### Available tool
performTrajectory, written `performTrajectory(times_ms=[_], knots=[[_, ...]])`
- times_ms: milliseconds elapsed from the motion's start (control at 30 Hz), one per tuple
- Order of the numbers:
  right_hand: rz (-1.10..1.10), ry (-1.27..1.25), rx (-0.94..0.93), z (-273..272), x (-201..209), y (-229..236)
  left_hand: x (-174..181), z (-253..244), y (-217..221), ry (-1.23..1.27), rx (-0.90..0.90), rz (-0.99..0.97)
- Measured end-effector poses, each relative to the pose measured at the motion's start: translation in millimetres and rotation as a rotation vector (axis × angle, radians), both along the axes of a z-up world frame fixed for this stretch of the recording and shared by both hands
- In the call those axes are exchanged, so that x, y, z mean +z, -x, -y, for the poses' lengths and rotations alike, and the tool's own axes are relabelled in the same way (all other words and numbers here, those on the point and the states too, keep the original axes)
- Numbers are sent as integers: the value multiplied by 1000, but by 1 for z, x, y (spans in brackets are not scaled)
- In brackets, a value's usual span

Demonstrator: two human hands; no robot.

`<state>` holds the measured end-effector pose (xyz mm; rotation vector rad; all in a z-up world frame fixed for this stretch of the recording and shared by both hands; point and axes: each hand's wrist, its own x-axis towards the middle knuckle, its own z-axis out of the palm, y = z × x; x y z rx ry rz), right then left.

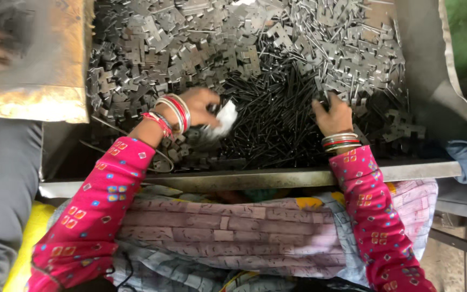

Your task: The person sits on the floor and sorts small metal pieces from a large pile in a metal bin. They pick up handfuls of mixed metal parts and nails, separate them by type, and place the sorted pieces back into the bin.

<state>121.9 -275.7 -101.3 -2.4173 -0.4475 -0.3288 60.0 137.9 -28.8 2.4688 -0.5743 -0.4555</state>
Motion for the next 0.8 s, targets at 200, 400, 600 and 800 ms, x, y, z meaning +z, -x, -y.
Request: performTrajectory(times_ms=[200,400,600,800], knots=[[-207,375,-16,-16,-21,-9,3,4,-8,228,366,247],[-271,559,24,-43,-12,-10,18,9,-4,301,488,110],[-501,-157,179,-41,41,-1,42,13,-9,585,448,171],[-723,-1406,-5,-16,70,5,78,10,-4,1023,852,-235]])
